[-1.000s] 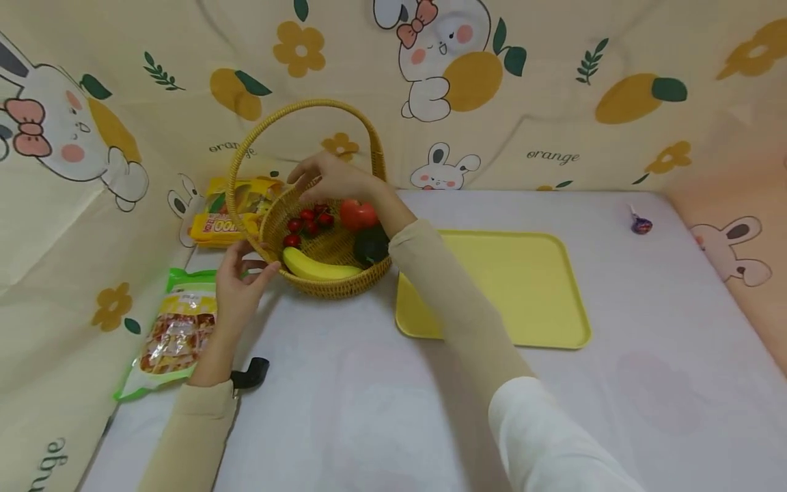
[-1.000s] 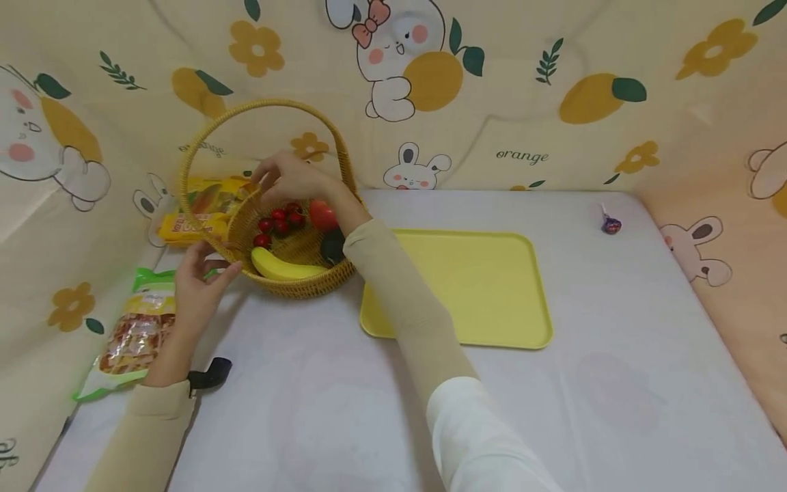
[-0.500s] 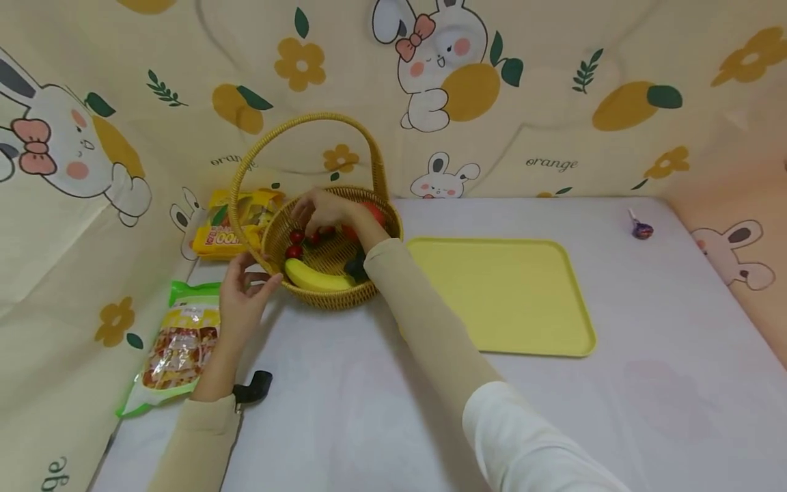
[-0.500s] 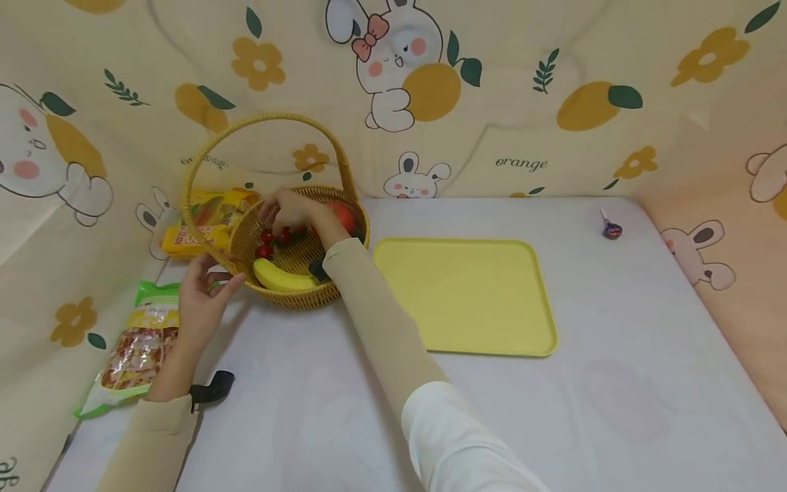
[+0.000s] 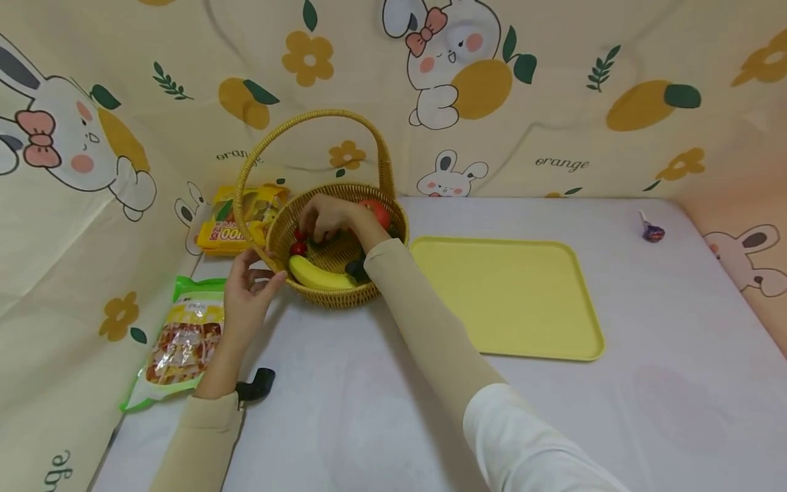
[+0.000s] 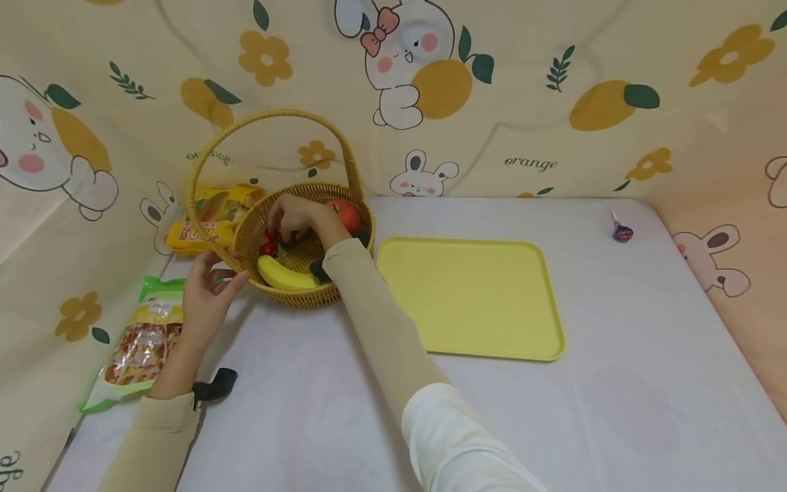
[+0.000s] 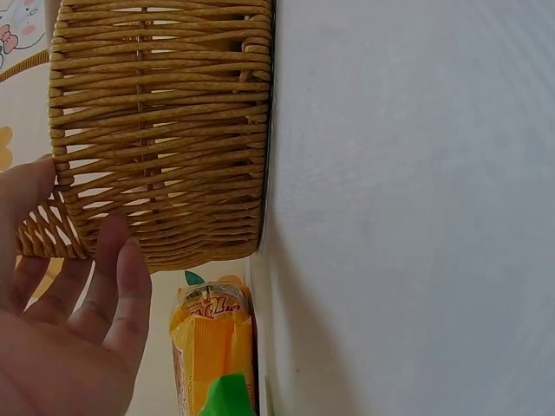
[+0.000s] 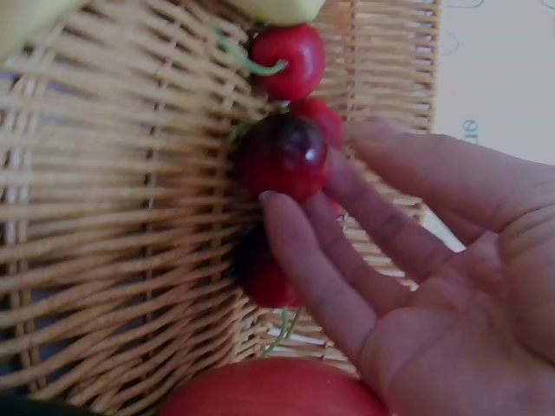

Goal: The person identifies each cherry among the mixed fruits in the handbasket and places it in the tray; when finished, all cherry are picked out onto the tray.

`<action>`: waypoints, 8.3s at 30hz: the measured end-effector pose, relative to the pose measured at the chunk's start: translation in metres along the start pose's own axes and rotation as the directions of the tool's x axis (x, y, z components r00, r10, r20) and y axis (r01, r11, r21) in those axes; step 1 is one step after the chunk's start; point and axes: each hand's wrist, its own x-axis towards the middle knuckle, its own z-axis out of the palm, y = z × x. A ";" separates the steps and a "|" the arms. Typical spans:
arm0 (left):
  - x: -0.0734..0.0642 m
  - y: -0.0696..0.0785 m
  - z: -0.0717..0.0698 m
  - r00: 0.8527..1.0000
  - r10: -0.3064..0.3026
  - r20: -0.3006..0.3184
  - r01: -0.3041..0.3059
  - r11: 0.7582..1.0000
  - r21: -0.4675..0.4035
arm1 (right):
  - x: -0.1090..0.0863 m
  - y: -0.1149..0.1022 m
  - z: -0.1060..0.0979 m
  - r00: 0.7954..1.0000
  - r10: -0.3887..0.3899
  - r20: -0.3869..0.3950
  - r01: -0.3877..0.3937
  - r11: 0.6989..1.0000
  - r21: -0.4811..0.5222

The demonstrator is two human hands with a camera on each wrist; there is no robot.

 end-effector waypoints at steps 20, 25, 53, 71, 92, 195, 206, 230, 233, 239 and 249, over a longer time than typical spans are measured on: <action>-0.003 0.000 0.000 1.000 0.008 -0.001 -0.008 1.000 0.017 | -0.004 -0.009 -0.002 0.990 -0.109 0.086 0.122 0.977 -0.174; -0.002 -0.001 -0.001 1.000 0.011 -0.007 -0.011 1.000 0.018 | -0.049 -0.029 -0.039 0.942 -0.335 -0.031 0.332 0.940 -0.076; -0.004 0.012 0.004 1.000 0.018 0.002 -0.018 1.000 0.005 | -0.170 0.122 -0.043 0.964 -0.162 -0.210 0.109 0.964 -0.243; -0.006 0.024 0.006 1.000 0.024 0.011 -0.024 1.000 0.013 | -0.172 0.084 -0.058 0.925 -0.222 -0.309 0.072 0.899 -0.431; -0.005 0.001 0.003 1.000 -0.011 -0.019 0.011 1.000 0.002 | -0.002 -0.029 -0.009 0.982 -0.113 -0.154 0.111 0.994 -0.023; -0.013 0.030 0.008 1.000 0.000 -0.004 0.000 0.999 0.052 | -0.240 0.156 -0.051 0.897 -0.061 -0.438 -0.046 0.972 -0.229; -0.013 0.030 0.001 1.000 0.005 -0.016 -0.004 0.999 0.049 | -0.157 0.025 -0.050 0.909 -0.347 -0.229 0.268 0.910 -0.316; 0.007 0.001 -0.009 0.999 0.030 0.012 -0.032 0.971 0.236 | 0.010 -0.017 -0.008 0.989 -0.138 -0.044 0.140 0.989 0.047; 0.008 -0.002 -0.009 0.999 0.038 0.029 -0.043 0.972 0.233 | 0.016 -0.011 -0.003 0.992 -0.125 -0.033 0.126 0.991 0.034; 0.008 -0.004 -0.008 0.998 0.060 0.030 -0.065 0.968 0.240 | 0.021 -0.004 -0.001 0.992 -0.124 -0.016 0.125 0.992 0.013; 0.006 -0.004 -0.008 0.998 0.060 0.026 -0.064 0.964 0.257 | 0.026 -0.001 0.007 0.996 -0.065 0.056 0.070 0.994 -0.083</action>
